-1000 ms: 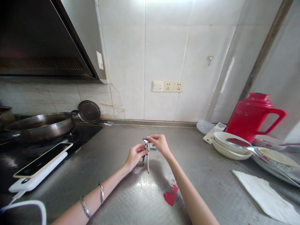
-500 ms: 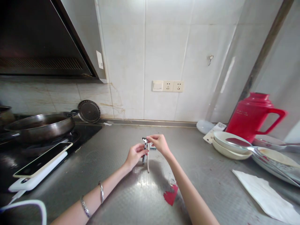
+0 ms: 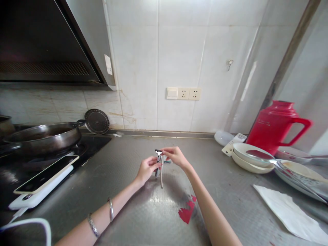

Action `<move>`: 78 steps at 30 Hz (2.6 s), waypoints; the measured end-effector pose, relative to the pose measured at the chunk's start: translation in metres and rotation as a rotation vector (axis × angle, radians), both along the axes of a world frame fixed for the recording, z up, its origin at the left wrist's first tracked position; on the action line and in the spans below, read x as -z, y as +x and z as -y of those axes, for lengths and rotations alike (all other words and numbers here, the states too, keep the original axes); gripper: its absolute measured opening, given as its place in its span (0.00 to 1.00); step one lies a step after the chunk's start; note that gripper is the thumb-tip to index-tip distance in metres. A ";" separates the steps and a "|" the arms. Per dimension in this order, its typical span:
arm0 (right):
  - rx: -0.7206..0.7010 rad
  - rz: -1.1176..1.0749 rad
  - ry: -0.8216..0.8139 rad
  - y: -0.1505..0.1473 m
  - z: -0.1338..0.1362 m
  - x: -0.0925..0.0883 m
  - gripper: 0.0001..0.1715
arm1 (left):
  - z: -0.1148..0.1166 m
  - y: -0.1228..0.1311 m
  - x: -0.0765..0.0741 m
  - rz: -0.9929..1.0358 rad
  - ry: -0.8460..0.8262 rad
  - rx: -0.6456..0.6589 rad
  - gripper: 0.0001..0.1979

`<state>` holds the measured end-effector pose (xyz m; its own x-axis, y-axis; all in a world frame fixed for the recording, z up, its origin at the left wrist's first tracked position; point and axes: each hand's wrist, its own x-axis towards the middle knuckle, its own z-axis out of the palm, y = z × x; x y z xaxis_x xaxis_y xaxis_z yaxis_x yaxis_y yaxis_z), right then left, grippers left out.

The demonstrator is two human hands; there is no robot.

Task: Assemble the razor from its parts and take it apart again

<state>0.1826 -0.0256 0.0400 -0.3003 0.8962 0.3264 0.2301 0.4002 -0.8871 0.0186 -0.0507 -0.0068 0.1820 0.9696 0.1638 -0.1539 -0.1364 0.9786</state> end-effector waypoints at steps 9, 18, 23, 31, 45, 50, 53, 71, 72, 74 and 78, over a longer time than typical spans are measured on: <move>0.020 0.037 0.098 -0.001 -0.003 0.004 0.19 | 0.000 0.001 -0.001 0.023 0.000 -0.006 0.11; 0.054 0.111 0.180 -0.003 0.001 0.002 0.16 | 0.001 0.002 0.000 0.031 -0.017 0.012 0.11; 0.083 0.134 0.191 -0.005 0.002 0.000 0.15 | 0.001 0.002 0.001 0.033 -0.019 0.010 0.11; 0.077 0.148 0.193 -0.004 0.003 -0.001 0.15 | 0.000 0.002 0.000 0.039 -0.038 -0.001 0.12; 0.201 -0.009 -0.132 -0.002 -0.007 0.013 0.21 | -0.010 -0.018 -0.021 0.073 0.115 -0.129 0.15; 0.057 0.164 -0.071 -0.018 0.003 0.012 0.20 | -0.021 -0.028 -0.023 0.163 0.117 -0.033 0.16; -0.072 0.173 -0.103 -0.028 0.013 0.007 0.21 | -0.022 -0.029 -0.024 0.274 0.071 0.061 0.17; 0.378 0.308 -0.053 -0.032 0.009 0.010 0.22 | -0.058 -0.063 -0.016 -0.490 0.378 -0.245 0.08; 0.405 0.349 -0.036 -0.032 0.008 0.012 0.22 | -0.060 -0.064 -0.013 -0.631 0.435 -0.229 0.08; 0.433 0.431 -0.014 -0.035 0.009 0.017 0.21 | -0.064 -0.063 -0.004 -0.892 0.560 -0.168 0.08; 0.498 0.576 0.018 -0.043 0.012 0.026 0.18 | -0.070 -0.058 0.011 -1.198 0.726 -0.059 0.11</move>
<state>0.1401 -0.0377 0.0136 0.0111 0.9665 0.2566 0.8118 0.1411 -0.5666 -0.0391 0.0189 -0.0181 0.5290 0.7474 0.4019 0.7372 -0.6393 0.2187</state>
